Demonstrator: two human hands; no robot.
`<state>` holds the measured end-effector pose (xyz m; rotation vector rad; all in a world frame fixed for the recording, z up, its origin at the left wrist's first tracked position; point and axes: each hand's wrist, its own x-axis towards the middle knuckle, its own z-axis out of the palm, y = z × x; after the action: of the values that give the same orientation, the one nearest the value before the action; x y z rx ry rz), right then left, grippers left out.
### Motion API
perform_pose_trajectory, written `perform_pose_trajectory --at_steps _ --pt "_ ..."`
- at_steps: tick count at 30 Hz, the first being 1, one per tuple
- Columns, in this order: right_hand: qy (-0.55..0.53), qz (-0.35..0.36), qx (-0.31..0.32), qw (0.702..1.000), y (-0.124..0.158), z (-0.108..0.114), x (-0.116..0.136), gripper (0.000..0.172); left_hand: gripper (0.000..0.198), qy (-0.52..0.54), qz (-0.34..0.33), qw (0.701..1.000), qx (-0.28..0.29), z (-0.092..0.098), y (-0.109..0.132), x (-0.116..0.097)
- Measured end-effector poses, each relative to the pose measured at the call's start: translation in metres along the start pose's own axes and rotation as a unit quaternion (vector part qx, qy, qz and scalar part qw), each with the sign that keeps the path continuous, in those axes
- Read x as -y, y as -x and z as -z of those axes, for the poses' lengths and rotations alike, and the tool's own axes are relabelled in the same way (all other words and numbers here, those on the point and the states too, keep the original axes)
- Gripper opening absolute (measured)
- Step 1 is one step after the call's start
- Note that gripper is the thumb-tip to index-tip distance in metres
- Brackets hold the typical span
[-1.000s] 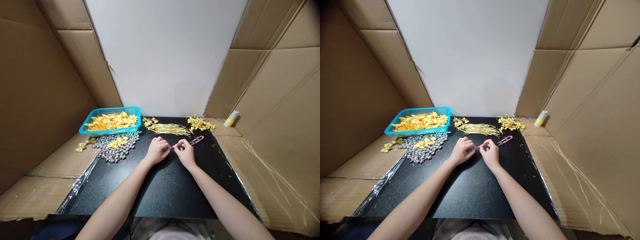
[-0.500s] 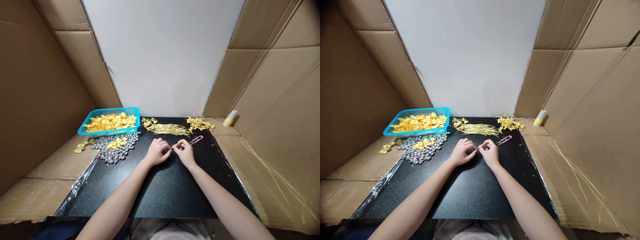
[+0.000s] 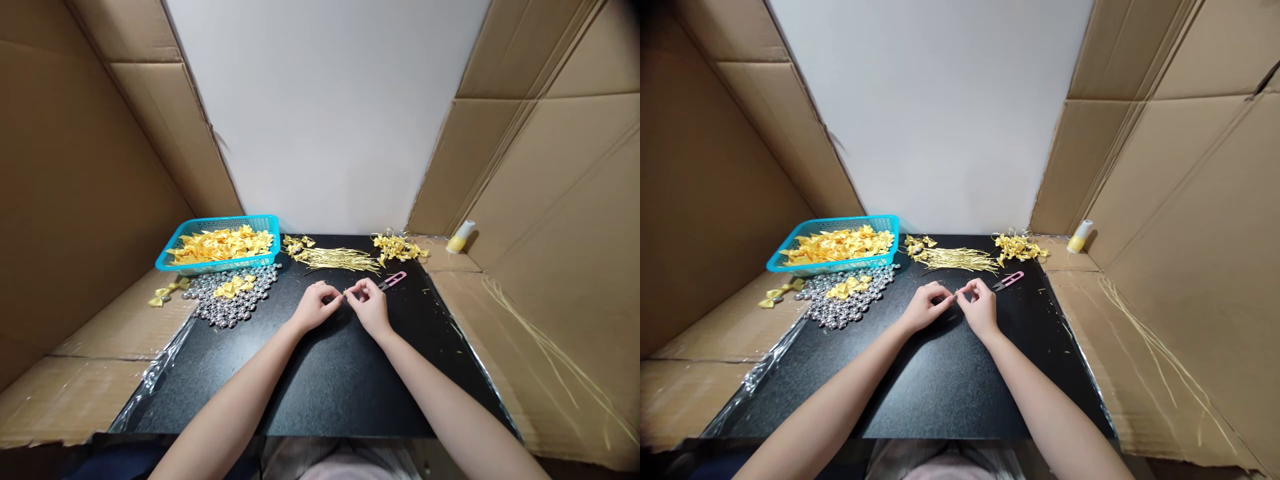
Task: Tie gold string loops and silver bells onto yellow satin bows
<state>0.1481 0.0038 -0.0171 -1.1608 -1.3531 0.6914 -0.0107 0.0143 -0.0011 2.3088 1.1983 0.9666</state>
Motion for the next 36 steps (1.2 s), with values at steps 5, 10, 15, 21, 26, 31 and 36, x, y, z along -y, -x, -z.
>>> perform_pose_trajectory --at_steps 5,10,15,21,26,31,36 --pt "-0.049 -0.034 -0.002 0.998 -0.0009 -0.0023 -0.0041 0.019 0.022 0.001 -0.002 1.0 0.004 -0.0004 0.0002 0.0012" --pt "-0.116 -0.078 0.011 0.99 -0.0029 -0.0049 -0.0081 0.027 0.019 -0.003 -0.01 1.0 0.01 -0.0002 0.0002 -0.0004" --pt "-0.164 -0.111 0.02 0.98 -0.004 -0.0051 -0.0083 0.03 0.02 -0.007 -0.012 1.0 0.011 0.0007 -0.0002 -0.0011" --pt "-0.191 -0.126 0.019 0.973 -0.0042 -0.0042 -0.0066 0.032 0.018 -0.006 -0.013 1.0 0.012 0.0012 -0.0001 -0.0007" --pt "-0.201 -0.133 0.016 0.97 -0.0042 -0.005 -0.0067 0.034 0.018 -0.004 -0.014 1.0 0.014 0.0005 -0.0002 0.0001" --pt "-0.207 -0.137 0.015 0.969 -0.0039 -0.0051 -0.0073 0.035 0.019 -0.002 -0.012 1.0 0.014 0.0005 -0.0004 -0.0002" --pt "-0.207 -0.134 0.013 0.969 -0.0036 -0.0052 -0.007 0.037 0.019 -0.002 -0.008 1.0 0.015 0.0017 -0.0006 -0.0017"
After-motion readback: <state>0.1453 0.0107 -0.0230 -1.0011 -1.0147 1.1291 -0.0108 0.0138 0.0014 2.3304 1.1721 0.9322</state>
